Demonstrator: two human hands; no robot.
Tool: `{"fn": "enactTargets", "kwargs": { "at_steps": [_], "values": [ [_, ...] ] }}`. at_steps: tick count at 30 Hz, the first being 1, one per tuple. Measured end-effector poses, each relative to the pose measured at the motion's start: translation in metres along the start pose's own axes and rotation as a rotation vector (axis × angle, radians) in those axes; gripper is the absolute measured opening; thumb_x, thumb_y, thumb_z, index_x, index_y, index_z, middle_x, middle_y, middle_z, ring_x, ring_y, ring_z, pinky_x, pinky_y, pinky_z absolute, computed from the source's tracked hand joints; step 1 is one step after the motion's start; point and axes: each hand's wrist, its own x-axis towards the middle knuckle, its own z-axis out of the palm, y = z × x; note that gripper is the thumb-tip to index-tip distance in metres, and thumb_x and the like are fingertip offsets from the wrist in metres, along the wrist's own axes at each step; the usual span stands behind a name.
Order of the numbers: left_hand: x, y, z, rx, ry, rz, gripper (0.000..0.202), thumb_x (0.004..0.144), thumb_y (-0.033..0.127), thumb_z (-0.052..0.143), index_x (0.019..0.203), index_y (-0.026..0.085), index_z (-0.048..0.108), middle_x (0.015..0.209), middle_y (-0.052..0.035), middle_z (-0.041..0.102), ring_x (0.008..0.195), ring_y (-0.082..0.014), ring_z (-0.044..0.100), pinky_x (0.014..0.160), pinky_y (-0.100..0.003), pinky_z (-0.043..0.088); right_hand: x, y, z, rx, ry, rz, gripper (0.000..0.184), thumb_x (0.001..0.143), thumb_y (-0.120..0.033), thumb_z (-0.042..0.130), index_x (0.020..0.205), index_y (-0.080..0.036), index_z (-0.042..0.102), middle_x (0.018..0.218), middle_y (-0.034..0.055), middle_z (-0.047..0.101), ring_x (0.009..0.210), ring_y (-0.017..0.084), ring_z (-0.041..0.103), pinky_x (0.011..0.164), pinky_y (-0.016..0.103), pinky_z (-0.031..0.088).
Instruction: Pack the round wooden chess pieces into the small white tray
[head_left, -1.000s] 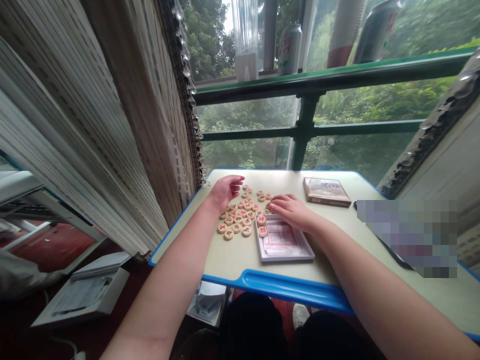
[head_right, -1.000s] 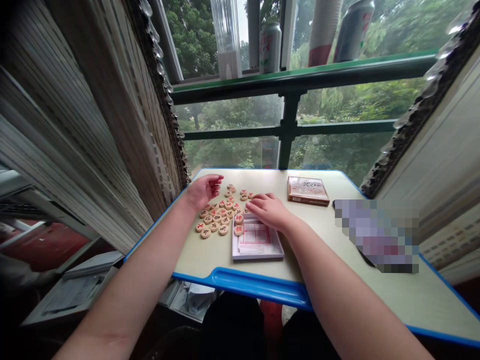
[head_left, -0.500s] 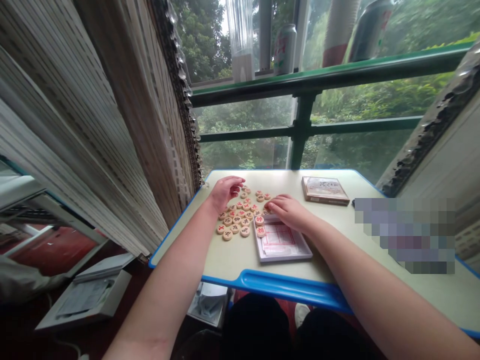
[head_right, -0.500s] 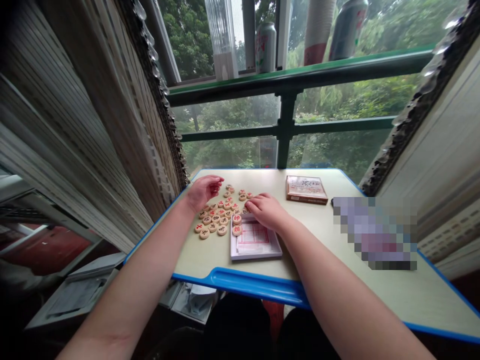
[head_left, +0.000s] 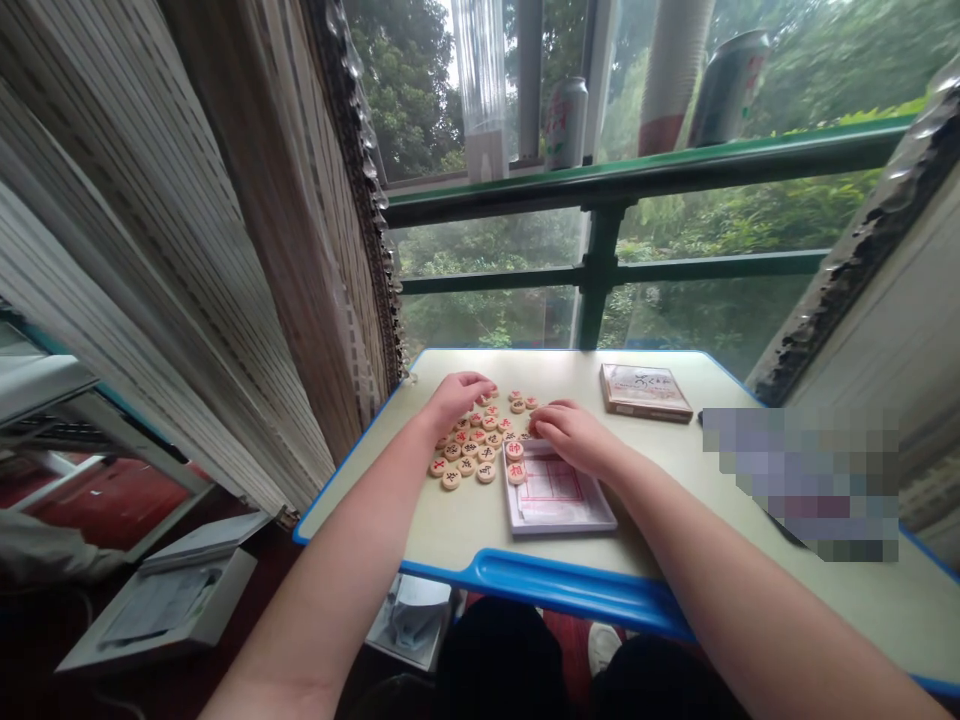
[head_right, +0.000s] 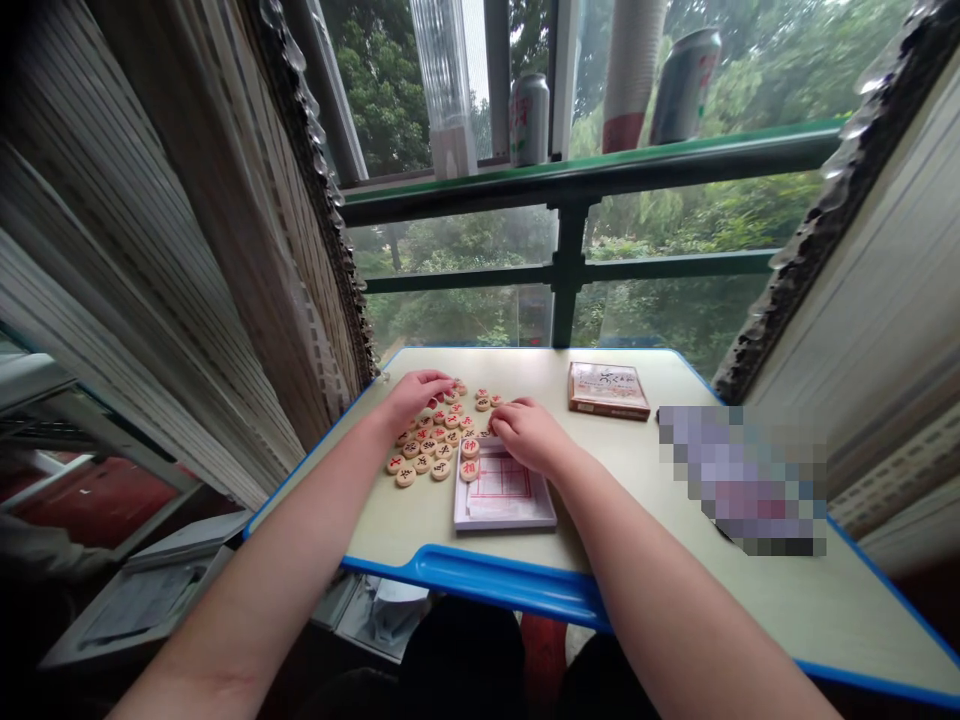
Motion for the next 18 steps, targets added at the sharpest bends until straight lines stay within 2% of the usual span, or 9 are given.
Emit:
{"fn": "enactTargets", "kwargs": {
  "at_steps": [4, 10, 13, 16, 18],
  "values": [
    [-0.001, 0.002, 0.0, -0.015, -0.029, -0.008, 0.021, 0.061, 0.031, 0.065, 0.073, 0.014, 0.066, 0.068, -0.0033, 0.063, 0.056, -0.0084, 0.048, 0.049, -0.019, 0.033, 0.0, -0.001, -0.003, 0.011, -0.012, -0.046, 0.032, 0.084, -0.024, 0.037, 0.087, -0.022, 0.069, 0.104, 0.0035, 0.068, 0.104, 0.023, 0.052, 0.096, 0.038, 0.035],
    [-0.001, 0.0, -0.002, 0.048, -0.064, 0.042, 0.019, 0.063, 0.027, 0.062, 0.076, 0.014, 0.067, 0.072, -0.0047, 0.064, 0.061, -0.0103, 0.051, 0.052, -0.021, 0.038, -0.001, -0.002, -0.002, -0.032, -0.052, -0.021, 0.036, 0.088, -0.029, 0.035, 0.093, -0.022, 0.07, 0.105, 0.0029, 0.068, 0.105, 0.023, 0.053, 0.098, 0.038, 0.034],
    [-0.006, 0.003, -0.005, 0.165, -0.182, 0.091, 0.02, 0.061, 0.018, 0.057, 0.078, 0.015, 0.068, 0.077, -0.0046, 0.066, 0.068, -0.0131, 0.056, 0.059, -0.023, 0.043, -0.001, -0.001, -0.001, -0.055, -0.044, -0.038, 0.041, 0.09, -0.034, 0.032, 0.097, -0.02, 0.069, 0.108, 0.0043, 0.067, 0.105, 0.024, 0.053, 0.098, 0.039, 0.033],
    [-0.013, 0.005, -0.005, 0.39, -0.328, 0.112, 0.025, 0.058, 0.013, 0.053, 0.078, 0.016, 0.068, 0.077, -0.0041, 0.067, 0.068, -0.0155, 0.059, 0.06, -0.024, 0.045, -0.001, -0.002, -0.001, -0.071, -0.024, -0.03, 0.042, 0.091, -0.037, 0.031, 0.097, -0.02, 0.069, 0.107, 0.0063, 0.068, 0.103, 0.024, 0.054, 0.097, 0.039, 0.033],
    [-0.015, 0.005, -0.004, 0.496, -0.382, 0.138, 0.03, 0.057, 0.011, 0.051, 0.08, 0.017, 0.069, 0.08, -0.004, 0.068, 0.07, -0.0165, 0.06, 0.06, -0.024, 0.046, -0.001, -0.002, -0.002, -0.076, -0.007, -0.023, 0.043, 0.091, -0.038, 0.032, 0.095, -0.02, 0.07, 0.104, 0.0069, 0.069, 0.101, 0.024, 0.055, 0.097, 0.039, 0.033]
  ]
}}
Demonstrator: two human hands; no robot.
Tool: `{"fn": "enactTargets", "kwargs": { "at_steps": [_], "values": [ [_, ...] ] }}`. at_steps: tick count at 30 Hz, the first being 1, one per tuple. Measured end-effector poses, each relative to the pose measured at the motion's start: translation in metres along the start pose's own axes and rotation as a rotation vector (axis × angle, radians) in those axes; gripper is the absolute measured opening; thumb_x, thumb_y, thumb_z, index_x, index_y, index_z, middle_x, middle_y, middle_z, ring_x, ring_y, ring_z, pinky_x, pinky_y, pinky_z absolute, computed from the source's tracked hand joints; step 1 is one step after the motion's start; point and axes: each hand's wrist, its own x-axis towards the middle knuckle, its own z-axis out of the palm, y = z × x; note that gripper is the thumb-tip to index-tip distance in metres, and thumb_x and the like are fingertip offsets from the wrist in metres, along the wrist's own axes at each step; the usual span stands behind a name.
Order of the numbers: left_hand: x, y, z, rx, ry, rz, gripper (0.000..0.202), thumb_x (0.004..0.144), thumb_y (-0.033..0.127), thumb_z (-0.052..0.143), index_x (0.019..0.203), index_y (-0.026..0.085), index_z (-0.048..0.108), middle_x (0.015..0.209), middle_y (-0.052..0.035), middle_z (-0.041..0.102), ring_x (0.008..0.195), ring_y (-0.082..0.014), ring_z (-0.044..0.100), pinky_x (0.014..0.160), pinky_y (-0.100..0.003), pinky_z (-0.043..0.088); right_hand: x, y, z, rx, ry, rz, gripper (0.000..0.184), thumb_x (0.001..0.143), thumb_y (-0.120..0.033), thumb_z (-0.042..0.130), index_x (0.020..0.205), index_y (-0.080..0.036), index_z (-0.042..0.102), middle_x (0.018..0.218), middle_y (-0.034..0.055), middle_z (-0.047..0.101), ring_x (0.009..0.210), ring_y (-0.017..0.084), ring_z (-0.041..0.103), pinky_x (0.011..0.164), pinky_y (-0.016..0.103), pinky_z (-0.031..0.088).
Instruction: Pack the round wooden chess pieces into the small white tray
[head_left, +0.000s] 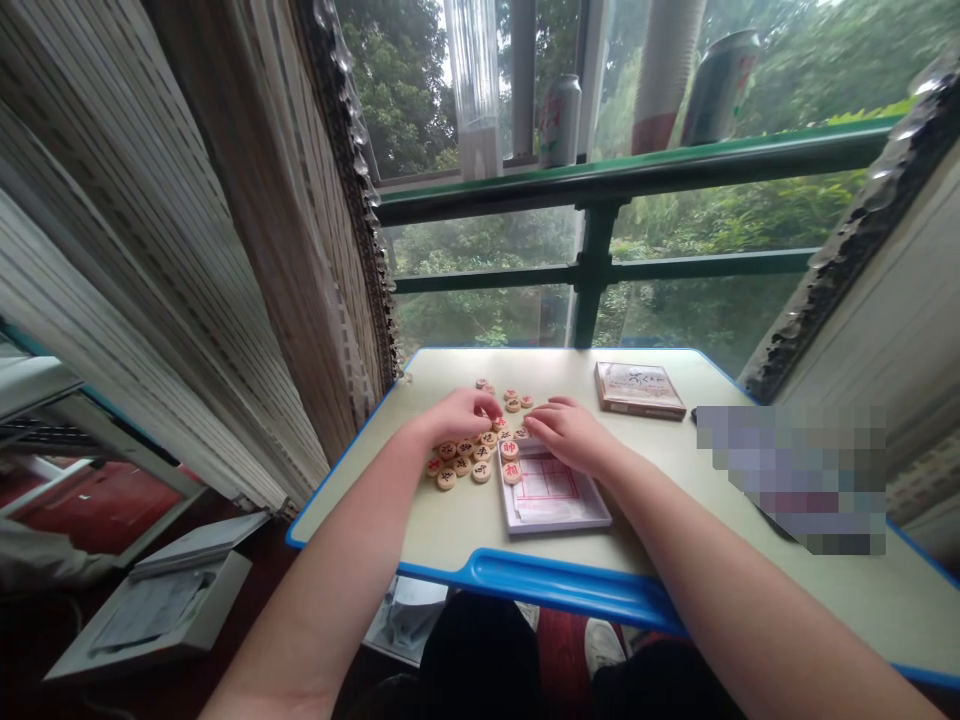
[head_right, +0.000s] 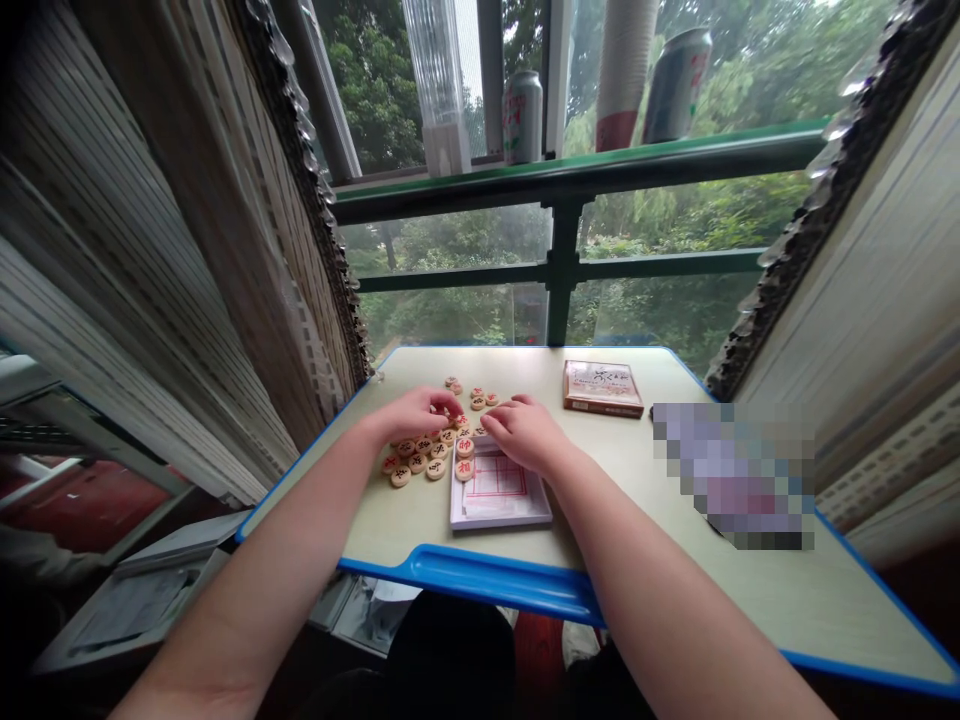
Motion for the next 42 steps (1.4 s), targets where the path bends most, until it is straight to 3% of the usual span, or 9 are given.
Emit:
{"fn": "enactTargets", "kwargs": {
  "at_steps": [4, 12, 18, 24, 26, 30, 33, 42],
  "values": [
    [0.003, -0.003, 0.003, 0.06, 0.019, 0.017, 0.035, 0.057, 0.008, 0.046, 0.082, 0.016, 0.069, 0.082, -0.0048, 0.068, 0.073, -0.0169, 0.06, 0.062, -0.024, 0.047, 0.0, 0.001, -0.001, -0.014, 0.003, 0.002, 0.042, 0.09, -0.041, 0.034, 0.092, -0.021, 0.071, 0.1, 0.0062, 0.07, 0.1, 0.023, 0.056, 0.097, 0.038, 0.032],
    [0.011, -0.017, 0.005, 0.028, 0.069, -0.1, 0.035, 0.062, 0.004, 0.039, 0.084, 0.012, 0.065, 0.078, -0.006, 0.066, 0.067, -0.0137, 0.059, 0.058, -0.022, 0.046, 0.0, 0.003, 0.002, -0.052, 0.002, 0.001, 0.036, 0.09, -0.035, 0.037, 0.093, -0.021, 0.07, 0.103, 0.006, 0.069, 0.101, 0.021, 0.055, 0.095, 0.037, 0.034],
    [0.012, -0.015, 0.009, 0.093, 0.103, -0.052, 0.034, 0.064, 0.005, 0.04, 0.082, 0.013, 0.067, 0.078, -0.0058, 0.067, 0.07, -0.0153, 0.06, 0.062, -0.024, 0.047, 0.0, 0.001, 0.002, -0.018, -0.009, -0.044, 0.031, 0.088, -0.035, 0.042, 0.095, -0.023, 0.07, 0.106, 0.004, 0.068, 0.105, 0.021, 0.054, 0.1, 0.038, 0.03],
    [0.01, -0.014, -0.005, 0.272, 0.527, -0.234, 0.03, 0.064, 0.009, 0.043, 0.077, 0.018, 0.068, 0.079, -0.0037, 0.069, 0.077, -0.016, 0.061, 0.07, -0.025, 0.045, -0.003, -0.004, -0.004, -0.025, -0.047, 0.014, 0.035, 0.082, -0.044, 0.048, 0.101, -0.023, 0.07, 0.109, 0.0063, 0.066, 0.108, 0.025, 0.052, 0.098, 0.042, 0.032],
    [0.008, -0.016, -0.011, 0.299, 0.589, -0.306, 0.029, 0.065, 0.011, 0.044, 0.078, 0.019, 0.069, 0.082, -0.0038, 0.069, 0.079, -0.0165, 0.061, 0.07, -0.025, 0.045, -0.003, -0.004, -0.003, -0.026, -0.047, 0.02, 0.035, 0.083, -0.042, 0.048, 0.102, -0.023, 0.069, 0.11, 0.0072, 0.065, 0.109, 0.025, 0.05, 0.097, 0.041, 0.034],
    [0.009, -0.019, -0.013, 0.346, 0.562, -0.389, 0.025, 0.065, 0.014, 0.047, 0.077, 0.02, 0.069, 0.085, -0.0043, 0.07, 0.079, -0.0174, 0.061, 0.067, -0.025, 0.044, -0.002, -0.001, 0.001, -0.023, -0.043, 0.03, 0.036, 0.083, -0.04, 0.047, 0.106, -0.022, 0.068, 0.111, 0.01, 0.063, 0.109, 0.026, 0.048, 0.098, 0.041, 0.033],
    [0.01, -0.019, -0.008, 0.376, 0.528, -0.371, 0.025, 0.065, 0.014, 0.048, 0.077, 0.02, 0.069, 0.085, -0.0042, 0.07, 0.077, -0.0175, 0.061, 0.065, -0.025, 0.044, -0.001, 0.001, 0.002, -0.007, -0.042, 0.035, 0.036, 0.083, -0.039, 0.047, 0.106, -0.022, 0.069, 0.113, 0.011, 0.061, 0.111, 0.027, 0.045, 0.099, 0.043, 0.032],
    [0.009, -0.012, -0.006, 0.423, 0.488, -0.322, 0.027, 0.066, 0.014, 0.046, 0.078, 0.021, 0.069, 0.086, -0.0033, 0.071, 0.08, -0.0176, 0.061, 0.069, -0.025, 0.045, 0.0, 0.003, -0.001, 0.078, -0.062, -0.011, 0.038, 0.088, -0.034, 0.039, 0.084, -0.022, 0.074, 0.116, 0.0066, 0.06, 0.106, 0.026, 0.047, 0.093, 0.042, 0.036]
  ]
}}
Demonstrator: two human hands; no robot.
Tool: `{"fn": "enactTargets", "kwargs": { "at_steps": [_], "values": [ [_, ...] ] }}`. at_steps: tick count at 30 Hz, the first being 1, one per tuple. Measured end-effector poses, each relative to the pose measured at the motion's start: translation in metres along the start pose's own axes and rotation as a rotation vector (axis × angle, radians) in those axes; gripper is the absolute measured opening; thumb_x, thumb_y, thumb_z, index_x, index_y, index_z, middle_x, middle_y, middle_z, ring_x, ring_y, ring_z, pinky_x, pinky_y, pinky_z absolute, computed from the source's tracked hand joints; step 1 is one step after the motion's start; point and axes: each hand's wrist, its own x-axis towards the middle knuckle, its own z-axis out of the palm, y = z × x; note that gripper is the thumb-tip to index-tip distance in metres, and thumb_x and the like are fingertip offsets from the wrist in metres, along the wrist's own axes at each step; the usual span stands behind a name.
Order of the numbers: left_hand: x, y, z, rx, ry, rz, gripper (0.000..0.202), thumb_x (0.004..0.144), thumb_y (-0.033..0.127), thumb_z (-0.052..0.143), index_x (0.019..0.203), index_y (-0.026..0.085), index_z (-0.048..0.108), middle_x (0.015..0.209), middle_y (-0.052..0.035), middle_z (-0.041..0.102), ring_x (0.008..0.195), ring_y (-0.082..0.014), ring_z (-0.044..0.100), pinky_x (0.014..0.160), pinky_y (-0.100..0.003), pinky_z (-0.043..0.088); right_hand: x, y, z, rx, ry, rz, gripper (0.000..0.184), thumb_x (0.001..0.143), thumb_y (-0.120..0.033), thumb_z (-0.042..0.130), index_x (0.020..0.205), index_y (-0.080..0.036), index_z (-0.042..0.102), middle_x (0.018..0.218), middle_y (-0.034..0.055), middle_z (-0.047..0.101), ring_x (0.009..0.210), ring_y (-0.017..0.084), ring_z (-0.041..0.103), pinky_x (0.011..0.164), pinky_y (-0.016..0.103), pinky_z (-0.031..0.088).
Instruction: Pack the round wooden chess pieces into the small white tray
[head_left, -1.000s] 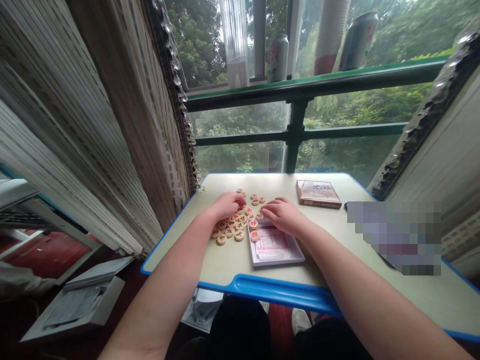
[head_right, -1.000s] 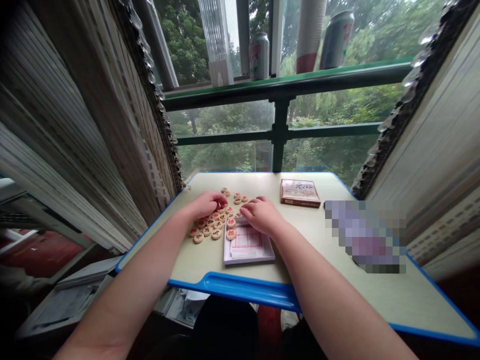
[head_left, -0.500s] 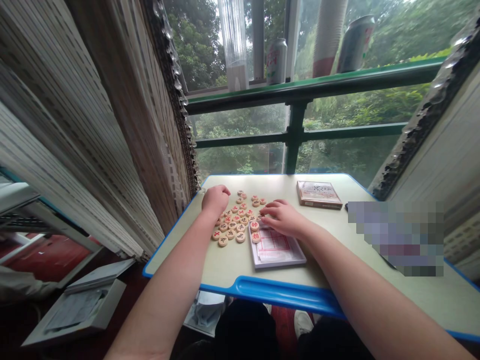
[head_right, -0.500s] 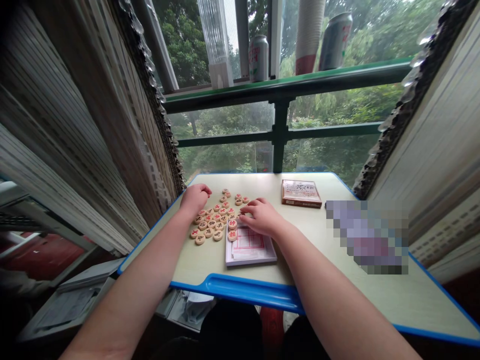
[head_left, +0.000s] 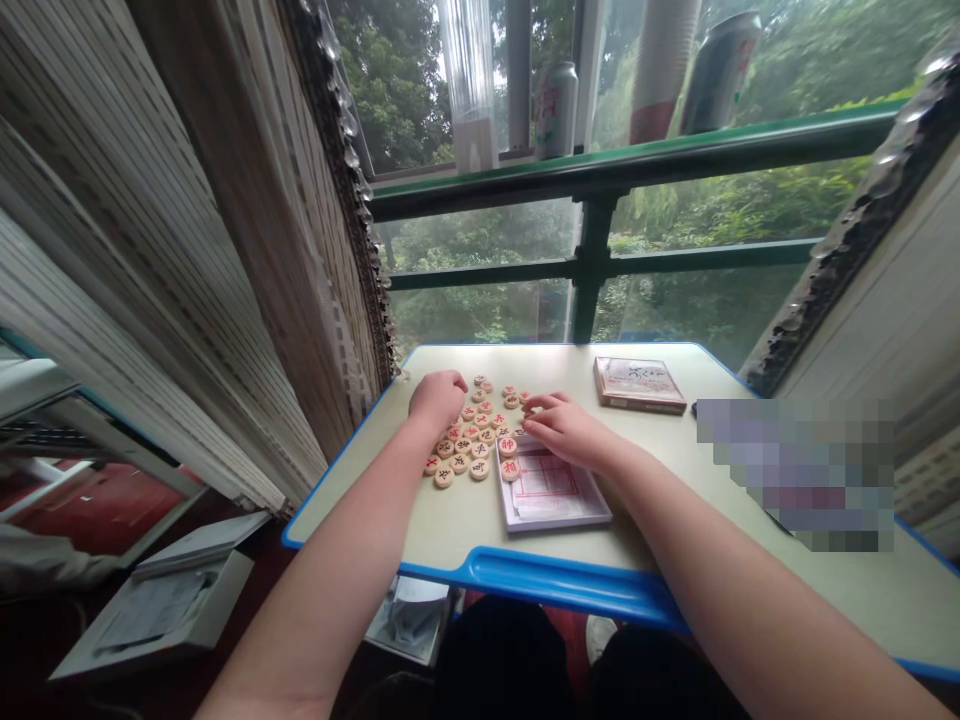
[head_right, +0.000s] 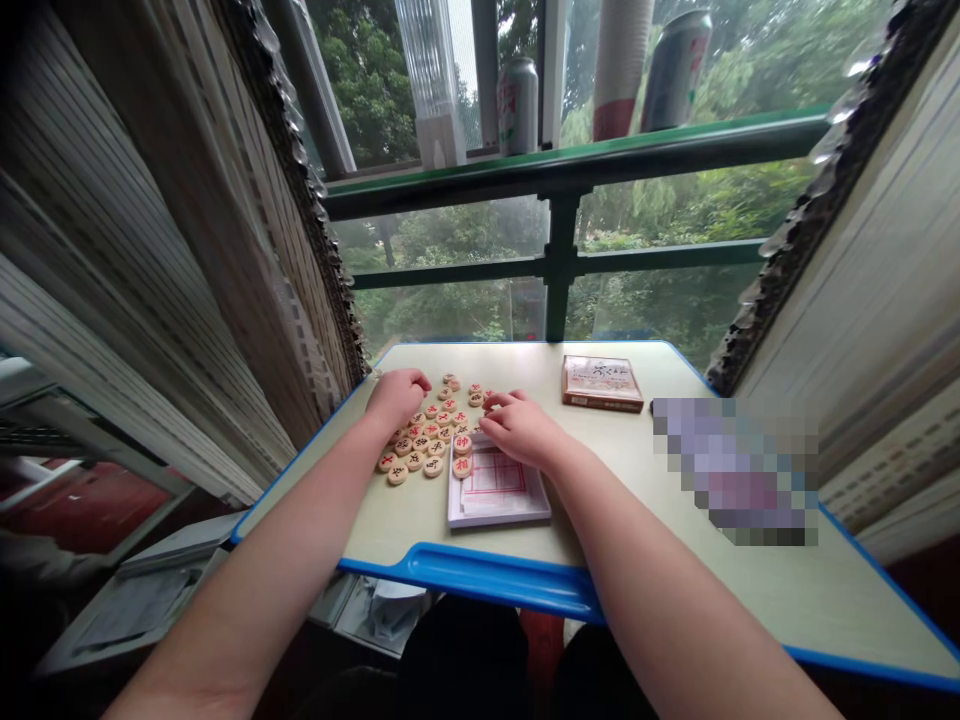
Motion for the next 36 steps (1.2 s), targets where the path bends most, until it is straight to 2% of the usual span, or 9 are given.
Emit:
{"fn": "enactTargets", "kwargs": {
  "at_steps": [7, 10, 15, 18, 22, 25, 28, 31, 36],
  "values": [
    [0.0, 0.002, 0.0, 0.03, -0.023, 0.029, 0.028, 0.066, 0.014, 0.046, 0.079, 0.022, 0.07, 0.085, -0.0027, 0.071, 0.081, -0.0177, 0.062, 0.072, -0.025, 0.045, 0.003, 0.003, 0.003, -0.028, 0.051, -0.006, 0.034, 0.087, -0.031, 0.042, 0.083, -0.02, 0.073, 0.113, 0.0077, 0.063, 0.107, 0.025, 0.049, 0.095, 0.042, 0.035],
    [0.0, 0.002, 0.001, 0.043, -0.043, 0.029, 0.028, 0.066, 0.014, 0.046, 0.079, 0.022, 0.07, 0.084, -0.0025, 0.071, 0.08, -0.0174, 0.062, 0.072, -0.025, 0.045, 0.005, 0.004, 0.004, 0.011, 0.147, 0.04, 0.031, 0.086, -0.028, 0.043, 0.086, -0.018, 0.073, 0.111, 0.0091, 0.064, 0.104, 0.024, 0.053, 0.095, 0.041, 0.037],
    [0.0, 0.001, 0.0, 0.039, -0.027, 0.057, 0.028, 0.067, 0.014, 0.045, 0.079, 0.022, 0.07, 0.083, -0.0027, 0.07, 0.078, -0.0172, 0.061, 0.07, -0.024, 0.045, 0.006, 0.007, -0.003, 0.249, 0.398, 0.246, 0.028, 0.076, -0.014, 0.047, 0.09, -0.017, 0.072, 0.106, 0.0085, 0.066, 0.093, 0.019, 0.061, 0.088, 0.03, 0.046],
    [0.0, 0.002, -0.001, 0.033, -0.029, 0.047, 0.029, 0.067, 0.014, 0.045, 0.08, 0.021, 0.07, 0.085, -0.0032, 0.071, 0.079, -0.0173, 0.062, 0.071, -0.024, 0.046, 0.003, 0.009, -0.011, 0.368, 0.458, 0.407, 0.031, 0.07, -0.011, 0.047, 0.089, -0.016, 0.071, 0.096, 0.0067, 0.07, 0.089, 0.019, 0.064, 0.082, 0.029, 0.049],
    [0.0, 0.002, 0.001, 0.051, -0.058, 0.039, 0.028, 0.067, 0.014, 0.046, 0.08, 0.021, 0.07, 0.085, -0.0036, 0.071, 0.08, -0.0174, 0.062, 0.071, -0.024, 0.046, 0.001, 0.01, -0.015, 0.323, 0.4, 0.501, 0.033, 0.07, -0.013, 0.047, 0.092, -0.015, 0.071, 0.086, 0.0068, 0.071, 0.081, 0.02, 0.066, 0.075, 0.03, 0.051],
    [0.0, 0.001, 0.002, 0.056, -0.058, 0.051, 0.028, 0.067, 0.015, 0.046, 0.08, 0.021, 0.07, 0.085, -0.0038, 0.07, 0.08, -0.0175, 0.062, 0.071, -0.024, 0.045, 0.001, 0.012, -0.014, 0.125, 0.365, 0.457, 0.032, 0.071, -0.012, 0.048, 0.092, -0.015, 0.072, 0.096, 0.0088, 0.07, 0.091, 0.022, 0.064, 0.085, 0.034, 0.047],
    [0.0, 0.001, 0.0, 0.043, -0.046, 0.058, 0.028, 0.068, 0.015, 0.046, 0.081, 0.021, 0.07, 0.086, -0.0039, 0.07, 0.08, -0.0172, 0.062, 0.072, -0.024, 0.045, 0.001, 0.014, -0.014, -0.007, 0.278, 0.447, 0.026, 0.076, -0.023, 0.052, 0.089, -0.014, 0.073, 0.1, 0.0117, 0.069, 0.097, 0.026, 0.061, 0.09, 0.037, 0.044],
    [0.0, 0.001, 0.0, 0.041, -0.05, 0.054, 0.029, 0.068, 0.015, 0.046, 0.081, 0.021, 0.07, 0.085, -0.0038, 0.07, 0.079, -0.017, 0.062, 0.072, -0.024, 0.046, 0.0, 0.014, -0.016, -0.017, 0.197, 0.502, 0.03, 0.079, -0.036, 0.053, 0.087, -0.015, 0.073, 0.092, 0.0118, 0.071, 0.088, 0.026, 0.064, 0.082, 0.035, 0.046],
    [0.0, 0.001, 0.002, 0.063, -0.065, 0.059, 0.028, 0.068, 0.015, 0.046, 0.08, 0.022, 0.07, 0.086, -0.0037, 0.071, 0.08, -0.0176, 0.062, 0.072, -0.025, 0.046, -0.002, 0.013, -0.019, -0.093, 0.176, 0.486, 0.028, 0.076, -0.036, 0.056, 0.087, -0.016, 0.072, 0.092, 0.0113, 0.071, 0.084, 0.025, 0.064, 0.074, 0.032, 0.047]
  ]
}}
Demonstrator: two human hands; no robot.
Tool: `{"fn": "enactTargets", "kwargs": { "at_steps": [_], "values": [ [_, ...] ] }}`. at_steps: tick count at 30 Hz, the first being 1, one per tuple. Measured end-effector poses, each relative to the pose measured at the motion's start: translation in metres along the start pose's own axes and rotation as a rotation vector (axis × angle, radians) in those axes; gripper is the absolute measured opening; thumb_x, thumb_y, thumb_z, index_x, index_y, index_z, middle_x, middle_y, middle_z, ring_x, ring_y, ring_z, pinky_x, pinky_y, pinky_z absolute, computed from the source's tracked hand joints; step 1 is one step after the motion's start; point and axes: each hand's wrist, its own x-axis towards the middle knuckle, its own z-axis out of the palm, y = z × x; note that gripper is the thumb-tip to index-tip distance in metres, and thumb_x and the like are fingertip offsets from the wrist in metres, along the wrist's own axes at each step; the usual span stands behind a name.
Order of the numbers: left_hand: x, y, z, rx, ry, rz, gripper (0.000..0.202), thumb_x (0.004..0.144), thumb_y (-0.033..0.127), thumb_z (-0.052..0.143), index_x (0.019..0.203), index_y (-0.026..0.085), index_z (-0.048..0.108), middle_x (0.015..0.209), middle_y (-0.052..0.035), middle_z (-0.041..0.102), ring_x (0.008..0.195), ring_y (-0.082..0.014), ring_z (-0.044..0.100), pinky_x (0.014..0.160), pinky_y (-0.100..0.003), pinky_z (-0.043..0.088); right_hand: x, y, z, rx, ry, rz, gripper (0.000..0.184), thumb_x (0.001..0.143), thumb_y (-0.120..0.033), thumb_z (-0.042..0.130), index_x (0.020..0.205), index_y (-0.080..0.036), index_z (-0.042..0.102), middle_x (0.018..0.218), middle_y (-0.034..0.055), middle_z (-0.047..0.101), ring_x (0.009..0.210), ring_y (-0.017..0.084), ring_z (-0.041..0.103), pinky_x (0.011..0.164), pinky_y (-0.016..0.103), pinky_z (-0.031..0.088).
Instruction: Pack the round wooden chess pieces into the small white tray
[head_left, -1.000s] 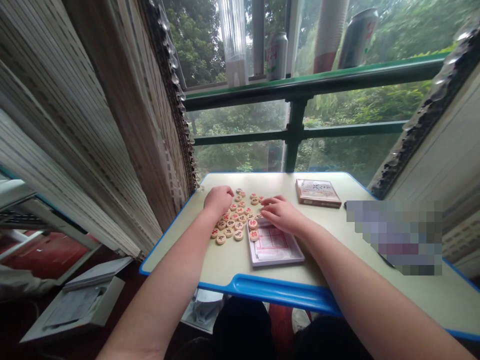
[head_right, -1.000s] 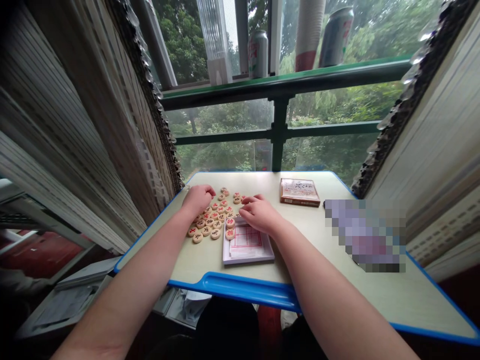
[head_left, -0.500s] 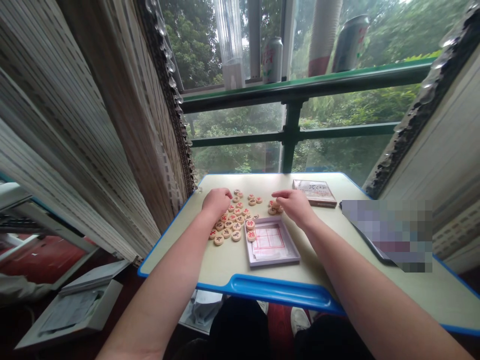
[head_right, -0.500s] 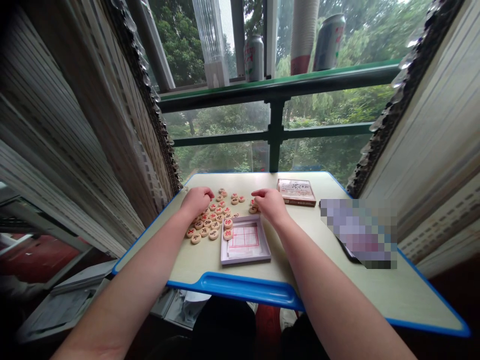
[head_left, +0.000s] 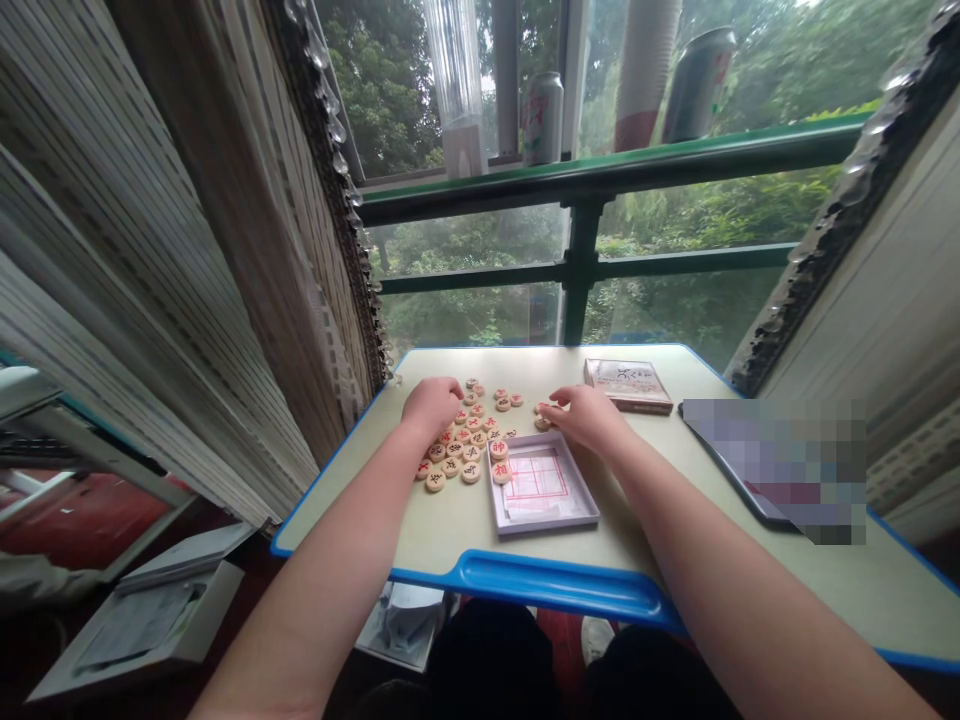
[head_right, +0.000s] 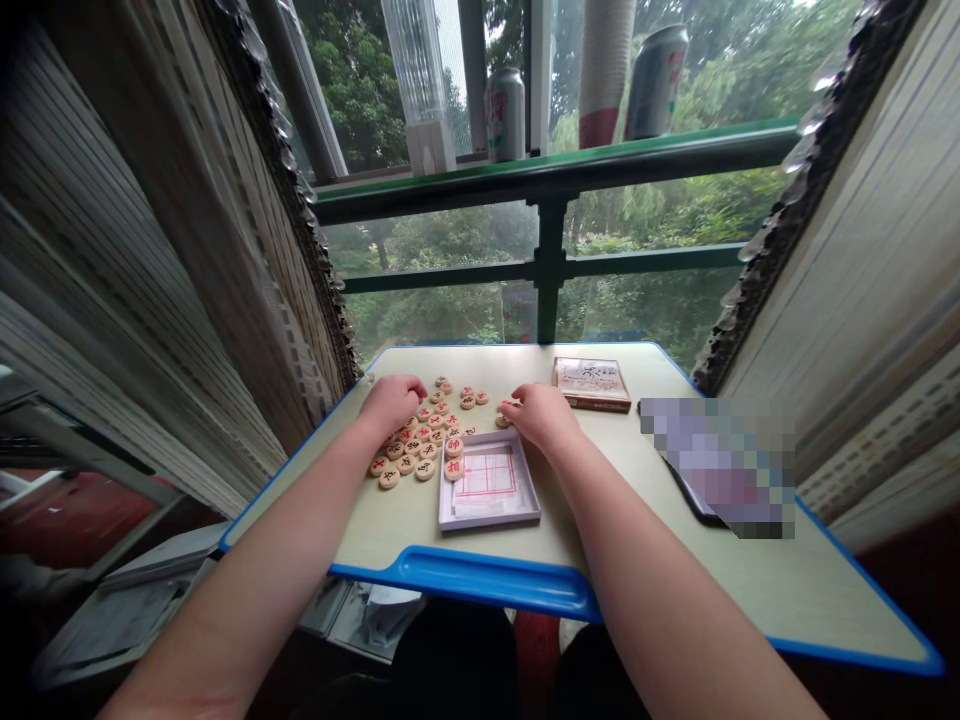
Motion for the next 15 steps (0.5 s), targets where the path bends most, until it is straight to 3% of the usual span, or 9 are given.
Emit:
{"fn": "enactTargets", "kwargs": {
  "at_steps": [5, 7, 11, 15],
  "values": [
    [0.0, -0.001, 0.001, -0.004, 0.024, 0.025, 0.028, 0.068, 0.015, 0.045, 0.079, 0.023, 0.07, 0.085, -0.0029, 0.071, 0.08, -0.0178, 0.062, 0.072, -0.025, 0.045, -0.001, -0.003, -0.003, 0.143, 0.043, 0.065, 0.019, 0.071, -0.026, 0.06, 0.084, -0.017, 0.071, 0.087, 0.0101, 0.07, 0.084, 0.024, 0.063, 0.076, 0.033, 0.048],
    [0.0, 0.0, 0.0, -0.007, 0.023, 0.029, 0.028, 0.068, 0.015, 0.045, 0.079, 0.022, 0.07, 0.085, -0.003, 0.071, 0.079, -0.0177, 0.062, 0.072, -0.025, 0.045, -0.003, -0.007, -0.006, 0.417, 0.034, 0.125, 0.021, 0.071, -0.025, 0.06, 0.087, -0.015, 0.069, 0.086, 0.0104, 0.069, 0.083, 0.023, 0.063, 0.076, 0.033, 0.05],
    [0.0, 0.002, 0.001, 0.008, -0.005, 0.028, 0.029, 0.069, 0.015, 0.045, 0.08, 0.022, 0.07, 0.085, -0.0032, 0.07, 0.079, -0.018, 0.062, 0.071, -0.025, 0.046, -0.008, -0.014, -0.015, 1.133, -0.2, 0.163, 0.019, 0.074, -0.017, 0.056, 0.091, -0.013, 0.063, 0.088, 0.0095, 0.066, 0.084, 0.017, 0.063, 0.077, 0.027, 0.054],
    [0.0, 0.0, 0.001, 0.017, -0.027, 0.041, 0.03, 0.067, 0.014, 0.047, 0.081, 0.023, 0.071, 0.084, -0.0032, 0.07, 0.079, -0.0182, 0.061, 0.071, -0.025, 0.046, -0.01, -0.015, -0.019, 1.445, -0.338, 0.243, 0.023, 0.074, -0.007, 0.052, 0.095, -0.013, 0.059, 0.087, 0.0078, 0.064, 0.085, 0.013, 0.064, 0.077, 0.02, 0.055]
  ]
}}
